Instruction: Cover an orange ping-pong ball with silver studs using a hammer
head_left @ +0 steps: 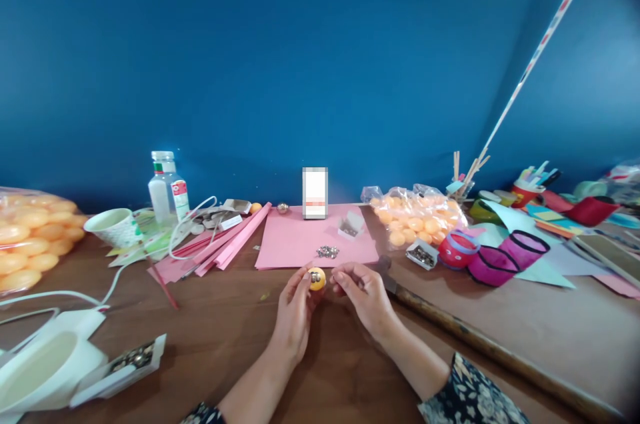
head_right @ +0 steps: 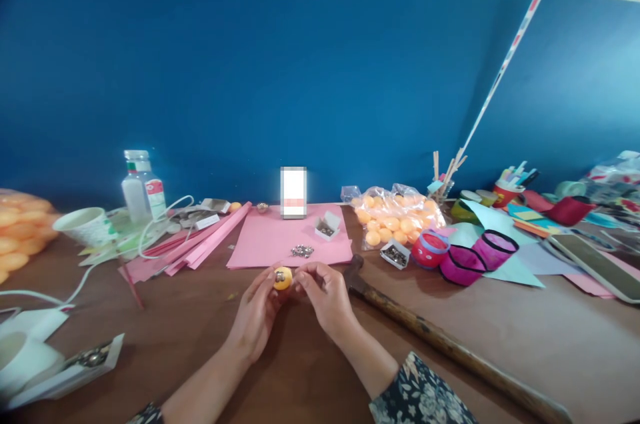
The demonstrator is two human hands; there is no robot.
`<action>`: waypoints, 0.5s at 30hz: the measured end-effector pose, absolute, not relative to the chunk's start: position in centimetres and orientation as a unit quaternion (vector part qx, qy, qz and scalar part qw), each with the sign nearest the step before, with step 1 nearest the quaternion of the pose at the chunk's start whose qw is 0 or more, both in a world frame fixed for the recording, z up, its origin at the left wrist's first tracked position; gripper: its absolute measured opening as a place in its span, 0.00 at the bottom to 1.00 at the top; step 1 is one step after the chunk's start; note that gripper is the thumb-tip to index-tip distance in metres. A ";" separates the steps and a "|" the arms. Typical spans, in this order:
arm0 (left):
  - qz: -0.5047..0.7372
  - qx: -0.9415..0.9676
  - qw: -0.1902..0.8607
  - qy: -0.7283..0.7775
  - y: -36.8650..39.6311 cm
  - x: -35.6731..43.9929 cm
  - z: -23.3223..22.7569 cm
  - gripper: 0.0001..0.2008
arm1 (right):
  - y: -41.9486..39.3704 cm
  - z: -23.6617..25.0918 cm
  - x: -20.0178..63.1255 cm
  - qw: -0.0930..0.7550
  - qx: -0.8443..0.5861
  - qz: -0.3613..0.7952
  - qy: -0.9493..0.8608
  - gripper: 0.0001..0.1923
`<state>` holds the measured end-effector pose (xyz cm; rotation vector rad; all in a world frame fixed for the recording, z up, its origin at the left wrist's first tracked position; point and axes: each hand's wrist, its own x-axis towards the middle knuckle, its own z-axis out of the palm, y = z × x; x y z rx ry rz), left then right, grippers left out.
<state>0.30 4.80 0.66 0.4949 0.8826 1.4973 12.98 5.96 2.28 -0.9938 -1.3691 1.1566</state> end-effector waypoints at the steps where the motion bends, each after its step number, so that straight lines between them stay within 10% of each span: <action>1: 0.652 0.211 0.621 0.380 4.8 0.3 0.7 0.19 | 6.0 2.2 12.9 0.518 -0.413 0.500 -0.558 0.08; 15: 0.640 0.219 0.650 0.345 4.4 0.5 1.1 0.21 | 6.0 1.9 12.5 0.510 -0.395 0.555 -0.525 0.05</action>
